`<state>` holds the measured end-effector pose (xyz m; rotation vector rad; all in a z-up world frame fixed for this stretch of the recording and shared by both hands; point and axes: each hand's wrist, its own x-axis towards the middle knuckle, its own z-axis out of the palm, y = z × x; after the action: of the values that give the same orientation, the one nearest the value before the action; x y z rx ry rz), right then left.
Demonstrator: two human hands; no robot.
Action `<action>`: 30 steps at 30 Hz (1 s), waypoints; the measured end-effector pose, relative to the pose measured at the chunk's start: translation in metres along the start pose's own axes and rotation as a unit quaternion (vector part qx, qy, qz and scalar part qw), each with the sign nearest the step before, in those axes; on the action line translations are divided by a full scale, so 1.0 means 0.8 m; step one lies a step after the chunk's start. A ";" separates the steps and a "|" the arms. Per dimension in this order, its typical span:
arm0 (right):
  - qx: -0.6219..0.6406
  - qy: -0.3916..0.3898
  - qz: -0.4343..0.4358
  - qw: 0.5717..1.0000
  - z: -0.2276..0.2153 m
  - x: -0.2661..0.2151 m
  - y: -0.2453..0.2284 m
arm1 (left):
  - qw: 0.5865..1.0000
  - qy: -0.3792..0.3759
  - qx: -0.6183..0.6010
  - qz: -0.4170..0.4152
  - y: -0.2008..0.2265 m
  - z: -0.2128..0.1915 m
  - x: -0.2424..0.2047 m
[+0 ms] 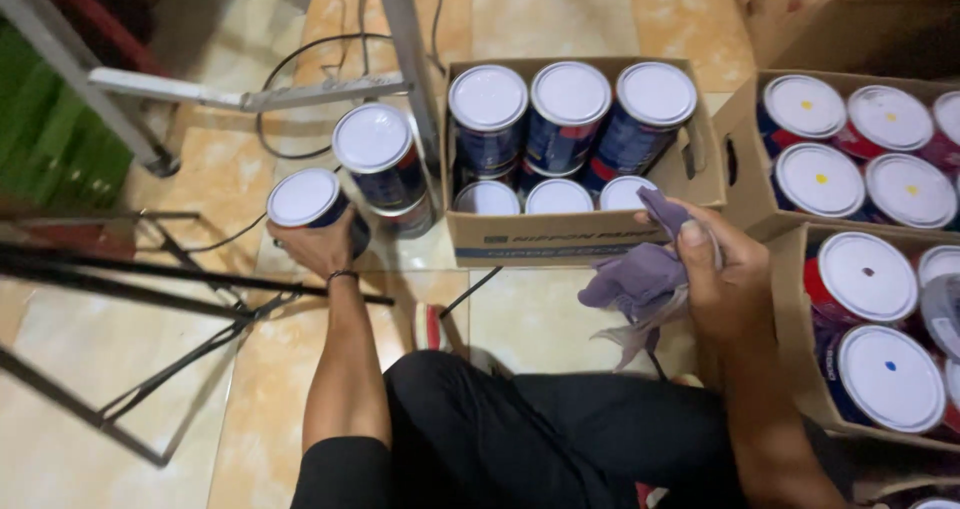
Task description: The person sits on the floor and wipes the tops and sides of multiple paint cans with a cloth. They pick up each can from a cardboard box, wipe it, and place it on the floor or back into the box.
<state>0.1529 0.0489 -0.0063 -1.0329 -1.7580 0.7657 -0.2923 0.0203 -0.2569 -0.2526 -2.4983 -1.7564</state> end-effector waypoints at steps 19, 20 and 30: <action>-0.087 -0.008 -0.026 0.996 -0.062 0.077 0.065 | 0.997 -0.036 0.066 -0.003 -0.074 0.026 0.020; -0.095 -0.009 -0.050 0.994 -0.061 0.091 0.072 | 0.998 -0.028 0.050 0.032 -0.066 0.026 0.019; -0.424 -0.197 0.007 0.884 0.014 0.262 0.160 | 0.895 -0.146 -0.237 0.348 0.129 -0.017 -0.092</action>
<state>0.1370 0.2929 -0.0332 -1.5209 -2.5383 0.1736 -0.2017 0.0348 -0.1683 -1.3352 -1.6912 -2.0155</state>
